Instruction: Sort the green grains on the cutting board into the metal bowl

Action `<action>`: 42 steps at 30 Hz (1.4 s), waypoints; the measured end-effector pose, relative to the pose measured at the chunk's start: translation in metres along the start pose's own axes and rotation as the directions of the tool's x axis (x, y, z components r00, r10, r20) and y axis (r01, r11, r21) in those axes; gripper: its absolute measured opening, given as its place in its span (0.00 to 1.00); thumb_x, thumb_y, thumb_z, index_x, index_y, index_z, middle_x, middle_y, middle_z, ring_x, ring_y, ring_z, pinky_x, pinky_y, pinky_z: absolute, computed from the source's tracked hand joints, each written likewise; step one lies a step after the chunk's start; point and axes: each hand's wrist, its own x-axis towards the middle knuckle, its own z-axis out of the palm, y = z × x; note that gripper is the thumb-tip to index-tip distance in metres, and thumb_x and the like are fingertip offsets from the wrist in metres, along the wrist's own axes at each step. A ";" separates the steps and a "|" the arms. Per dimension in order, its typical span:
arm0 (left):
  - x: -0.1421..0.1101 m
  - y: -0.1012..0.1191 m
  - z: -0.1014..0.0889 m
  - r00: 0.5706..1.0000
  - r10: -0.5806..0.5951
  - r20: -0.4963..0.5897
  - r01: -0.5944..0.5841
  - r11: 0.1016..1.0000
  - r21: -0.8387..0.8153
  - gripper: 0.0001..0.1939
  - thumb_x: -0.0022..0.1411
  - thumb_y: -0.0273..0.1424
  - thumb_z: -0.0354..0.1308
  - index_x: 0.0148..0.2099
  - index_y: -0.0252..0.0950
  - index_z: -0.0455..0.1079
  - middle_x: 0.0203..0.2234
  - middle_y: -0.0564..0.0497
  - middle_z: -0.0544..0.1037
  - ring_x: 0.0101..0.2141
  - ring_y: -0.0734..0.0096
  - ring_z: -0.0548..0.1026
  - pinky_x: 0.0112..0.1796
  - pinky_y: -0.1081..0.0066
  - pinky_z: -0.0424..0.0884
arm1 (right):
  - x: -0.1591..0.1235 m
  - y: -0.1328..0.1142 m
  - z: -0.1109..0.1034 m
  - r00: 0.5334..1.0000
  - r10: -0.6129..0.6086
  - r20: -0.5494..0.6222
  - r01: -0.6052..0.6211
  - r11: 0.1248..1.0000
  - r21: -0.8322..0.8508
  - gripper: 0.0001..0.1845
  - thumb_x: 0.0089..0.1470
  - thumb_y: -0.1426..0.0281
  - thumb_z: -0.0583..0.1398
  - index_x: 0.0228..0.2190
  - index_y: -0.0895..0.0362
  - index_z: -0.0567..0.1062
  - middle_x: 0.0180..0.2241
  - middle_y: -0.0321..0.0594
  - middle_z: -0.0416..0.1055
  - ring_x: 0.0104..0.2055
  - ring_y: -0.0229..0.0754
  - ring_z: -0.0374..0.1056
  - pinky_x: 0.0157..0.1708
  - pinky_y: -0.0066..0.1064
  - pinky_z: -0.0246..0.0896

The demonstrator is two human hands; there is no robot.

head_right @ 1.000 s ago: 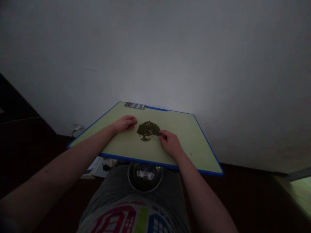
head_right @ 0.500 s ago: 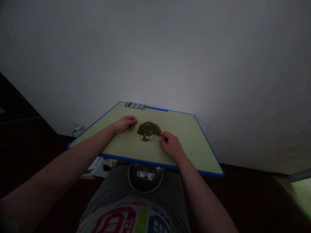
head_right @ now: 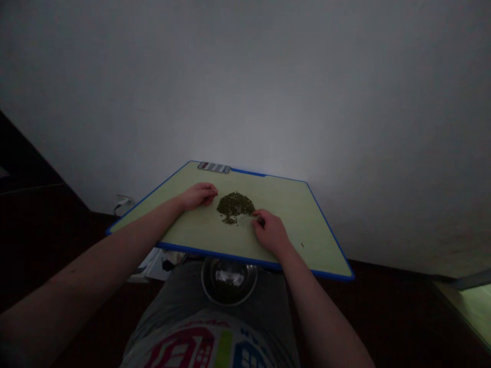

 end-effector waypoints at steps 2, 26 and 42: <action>0.000 0.000 0.000 1.000 -0.004 0.001 0.004 1.000 -0.001 0.09 0.50 0.33 0.57 0.26 0.33 0.62 0.13 0.57 0.63 0.14 0.82 0.60 0.16 0.77 0.53 | 0.001 0.000 0.001 1.000 0.002 -0.011 -0.002 1.000 -0.004 0.13 0.49 0.68 0.54 0.38 0.56 0.71 0.22 0.34 0.68 0.23 0.35 0.61 0.27 0.27 0.54; -0.003 0.004 0.002 1.000 -0.014 -0.008 0.014 1.000 0.016 0.10 0.49 0.34 0.57 0.26 0.33 0.62 0.13 0.57 0.64 0.14 0.82 0.61 0.17 0.78 0.54 | 0.001 0.002 0.001 1.000 -0.005 0.003 0.004 0.999 0.050 0.15 0.49 0.68 0.54 0.39 0.56 0.71 0.24 0.35 0.69 0.24 0.36 0.61 0.28 0.28 0.55; -0.001 0.001 -0.001 1.000 -0.003 -0.002 0.003 1.000 0.007 0.09 0.49 0.33 0.58 0.26 0.32 0.63 0.13 0.56 0.64 0.14 0.82 0.61 0.17 0.77 0.54 | -0.001 -0.004 -0.002 0.999 -0.021 0.030 0.020 0.999 0.029 0.12 0.48 0.69 0.54 0.37 0.57 0.71 0.21 0.34 0.67 0.23 0.35 0.60 0.26 0.27 0.54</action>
